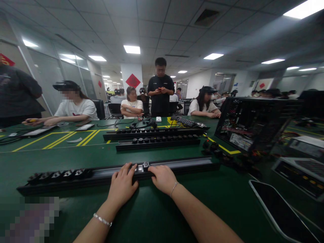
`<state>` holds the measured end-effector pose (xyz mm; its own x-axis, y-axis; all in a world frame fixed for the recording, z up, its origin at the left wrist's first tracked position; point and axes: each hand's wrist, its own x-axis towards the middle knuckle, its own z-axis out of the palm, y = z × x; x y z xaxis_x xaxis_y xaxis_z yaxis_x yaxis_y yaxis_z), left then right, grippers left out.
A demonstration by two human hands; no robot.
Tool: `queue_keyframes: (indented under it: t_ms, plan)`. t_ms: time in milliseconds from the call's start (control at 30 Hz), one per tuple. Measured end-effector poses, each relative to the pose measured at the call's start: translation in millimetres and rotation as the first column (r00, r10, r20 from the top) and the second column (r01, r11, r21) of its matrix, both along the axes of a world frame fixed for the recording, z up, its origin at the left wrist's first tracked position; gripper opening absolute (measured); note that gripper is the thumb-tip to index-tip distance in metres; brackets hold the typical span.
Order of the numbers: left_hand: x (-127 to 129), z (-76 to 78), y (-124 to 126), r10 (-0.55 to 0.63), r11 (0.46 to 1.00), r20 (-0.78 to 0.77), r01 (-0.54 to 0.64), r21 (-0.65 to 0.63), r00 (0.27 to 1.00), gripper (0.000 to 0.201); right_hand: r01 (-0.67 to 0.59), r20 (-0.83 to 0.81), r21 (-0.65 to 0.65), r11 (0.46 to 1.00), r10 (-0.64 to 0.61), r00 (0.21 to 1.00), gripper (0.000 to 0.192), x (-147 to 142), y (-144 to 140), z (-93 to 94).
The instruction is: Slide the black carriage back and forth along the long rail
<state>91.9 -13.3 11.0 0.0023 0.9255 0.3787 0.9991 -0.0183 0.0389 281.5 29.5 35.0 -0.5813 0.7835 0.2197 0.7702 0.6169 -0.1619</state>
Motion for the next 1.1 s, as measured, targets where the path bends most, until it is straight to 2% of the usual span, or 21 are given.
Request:
queue_keyframes:
  t_ms: [367,567,1100]
  plan:
    - [1,4.8,-2,0.004,1.0,0.013,-0.004,-0.025,1.0,0.057,-0.019,-0.024,0.017,1.0,0.02,1.0,0.034,7,2,-0.2]
    - [2,5.6,-2,0.009,0.999,0.024,-0.008,-0.036,1.0,0.057,-0.006,-0.008,-0.003,1.0,0.006,1.0,0.042,13,1,-0.2]
    - [1,5.3,-1,0.012,0.999,0.019,-0.011,-0.036,1.0,0.057,-0.004,0.005,-0.017,1.0,0.004,1.0,0.042,16,3,1.0]
